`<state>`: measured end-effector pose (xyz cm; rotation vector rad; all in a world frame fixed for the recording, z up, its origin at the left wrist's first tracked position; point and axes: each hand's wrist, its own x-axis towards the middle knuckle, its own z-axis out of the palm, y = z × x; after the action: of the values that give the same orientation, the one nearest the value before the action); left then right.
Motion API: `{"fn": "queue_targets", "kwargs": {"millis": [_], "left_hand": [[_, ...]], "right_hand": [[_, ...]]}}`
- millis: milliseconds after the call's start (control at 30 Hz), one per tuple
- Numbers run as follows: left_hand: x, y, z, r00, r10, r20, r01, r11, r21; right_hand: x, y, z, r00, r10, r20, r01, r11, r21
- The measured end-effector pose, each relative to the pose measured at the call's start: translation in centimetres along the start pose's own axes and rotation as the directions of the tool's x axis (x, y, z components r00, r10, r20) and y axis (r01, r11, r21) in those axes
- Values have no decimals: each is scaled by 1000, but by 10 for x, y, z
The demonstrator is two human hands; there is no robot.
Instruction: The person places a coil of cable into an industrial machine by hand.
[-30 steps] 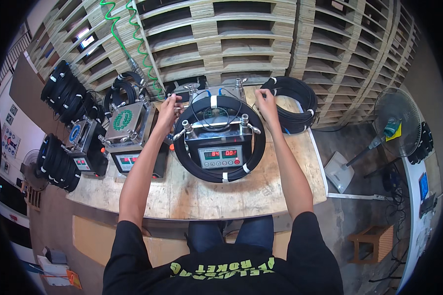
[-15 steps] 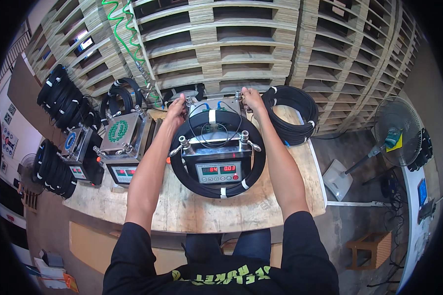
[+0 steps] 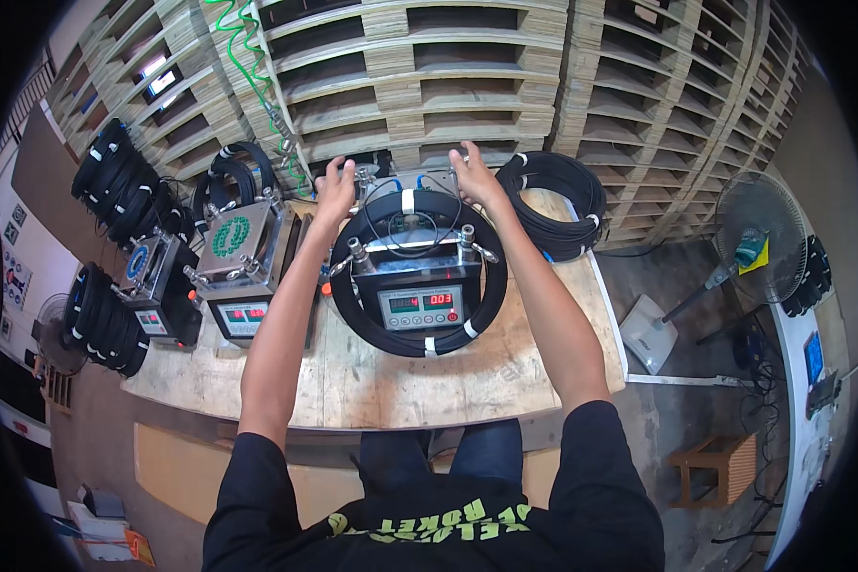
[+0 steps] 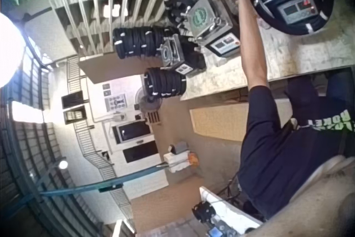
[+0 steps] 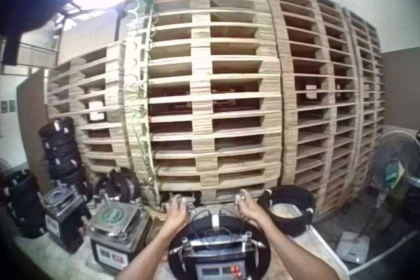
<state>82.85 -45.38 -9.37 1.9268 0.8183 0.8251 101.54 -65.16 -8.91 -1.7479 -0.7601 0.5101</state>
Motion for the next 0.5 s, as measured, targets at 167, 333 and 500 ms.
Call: {"fn": "queue_targets", "kwargs": {"millis": [167,333,500], "left_hand": [[-15,5,24,988,153,27,-155,984,89],[-19,6,20,997,77,-21,-77,996,35],[-7,-1,31,997,65,30,-63,996,-68]], "right_hand": [[-5,13,14,901,-347,-259,271,919,-287],[-16,14,13,913,-168,-372,90,972,-217],[-4,31,1,890,-244,-385,187,966,-179]]}}
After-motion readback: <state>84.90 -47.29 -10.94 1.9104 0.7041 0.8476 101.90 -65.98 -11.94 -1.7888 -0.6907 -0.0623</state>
